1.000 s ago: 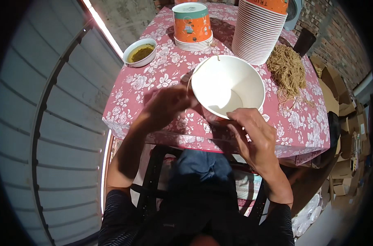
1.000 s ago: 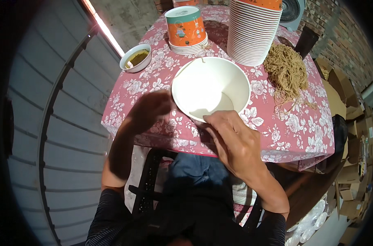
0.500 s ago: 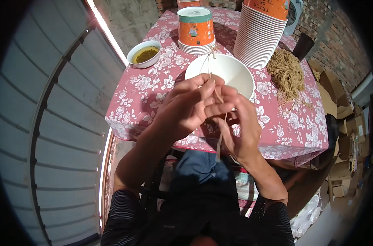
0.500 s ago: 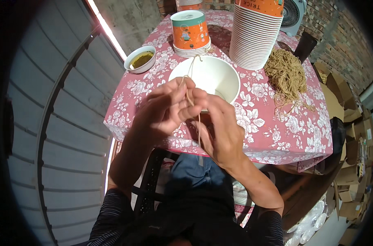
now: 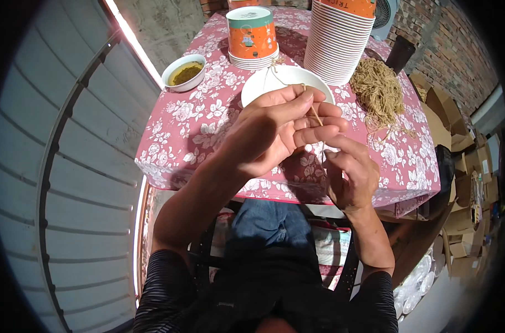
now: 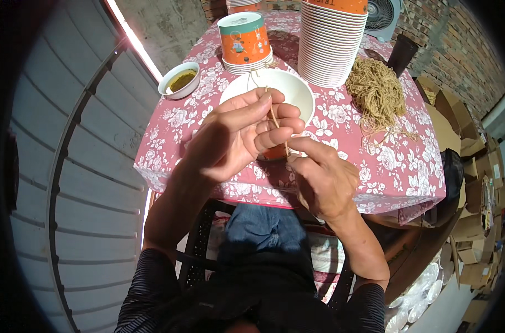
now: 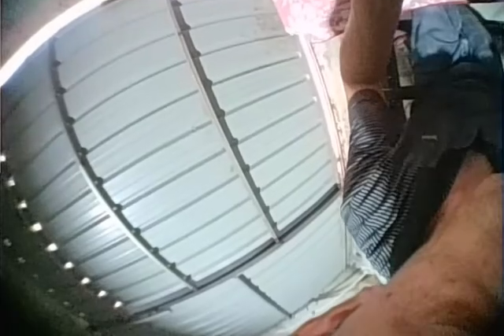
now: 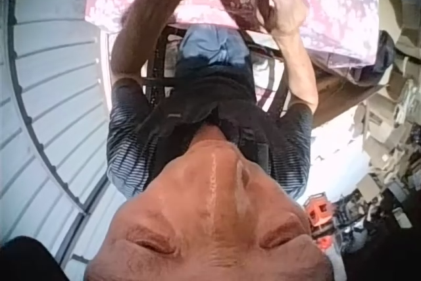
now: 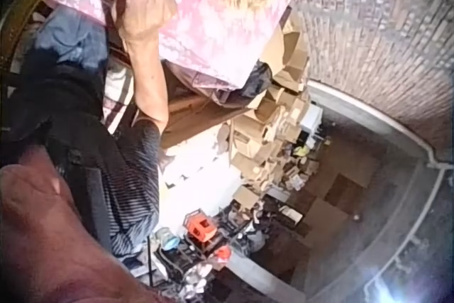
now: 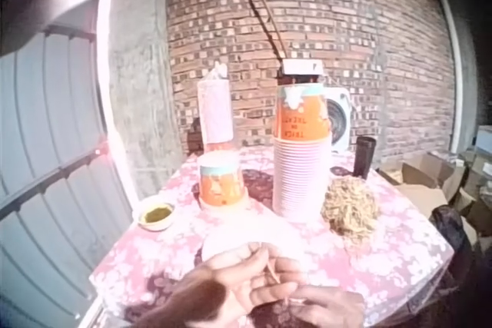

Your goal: Packaging dried noodle bundles into paper cups and stacking them.

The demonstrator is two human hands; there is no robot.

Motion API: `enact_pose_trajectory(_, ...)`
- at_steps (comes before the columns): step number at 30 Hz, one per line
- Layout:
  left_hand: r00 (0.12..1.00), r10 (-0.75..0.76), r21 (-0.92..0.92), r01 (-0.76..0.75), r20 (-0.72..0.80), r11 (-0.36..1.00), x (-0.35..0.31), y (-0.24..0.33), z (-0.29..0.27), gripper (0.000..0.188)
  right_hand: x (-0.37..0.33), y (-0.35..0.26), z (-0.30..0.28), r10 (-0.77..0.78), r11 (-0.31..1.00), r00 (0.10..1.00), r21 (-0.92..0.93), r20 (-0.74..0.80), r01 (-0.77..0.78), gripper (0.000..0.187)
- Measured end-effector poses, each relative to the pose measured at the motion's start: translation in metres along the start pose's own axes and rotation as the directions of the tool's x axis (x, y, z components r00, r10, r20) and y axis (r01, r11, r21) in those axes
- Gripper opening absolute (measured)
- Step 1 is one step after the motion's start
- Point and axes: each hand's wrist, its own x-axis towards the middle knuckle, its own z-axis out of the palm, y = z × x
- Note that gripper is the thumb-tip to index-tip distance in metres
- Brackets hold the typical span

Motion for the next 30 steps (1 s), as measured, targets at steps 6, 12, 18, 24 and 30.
enact_pose_trajectory(6, 0.991, 0.034, -0.015, -0.033, 0.128, 0.999, 0.01, -0.001, 0.002, 0.031, 0.004, 0.007, -0.002, -0.023, 0.999, 0.998, 0.039, 0.051, 0.022, 0.033)
enact_pose_trajectory(12, 0.983, 0.02, -0.003, -0.02, 0.184, 1.0, 0.019, -0.007, -0.002, 0.028, 0.006, 0.004, -0.008, -0.081, 0.997, 0.987, -0.004, 0.139, 0.082, 0.036)
enact_pose_trajectory(18, 0.979, -0.007, -0.074, 0.023, 0.204, 0.997, 0.022, -0.009, -0.002, 0.026, 0.011, -0.003, -0.017, -0.046, 0.996, 0.986, -0.07, 0.16, 0.058, 0.033)
enact_pose_trajectory(24, 0.972, -0.046, 0.033, 0.04, 0.231, 0.999, 0.022, -0.014, -0.002, 0.026, 0.016, -0.007, -0.024, 0.069, 0.978, 0.997, 0.193, 0.023, -0.072, 0.027)
enact_pose_trajectory(30, 0.982, -0.085, 0.105, 0.068, 0.167, 0.992, 0.02, -0.016, -0.002, 0.027, 0.02, -0.011, -0.037, 0.63, 0.322, 0.763, 0.845, 0.145, -0.426, 0.021)
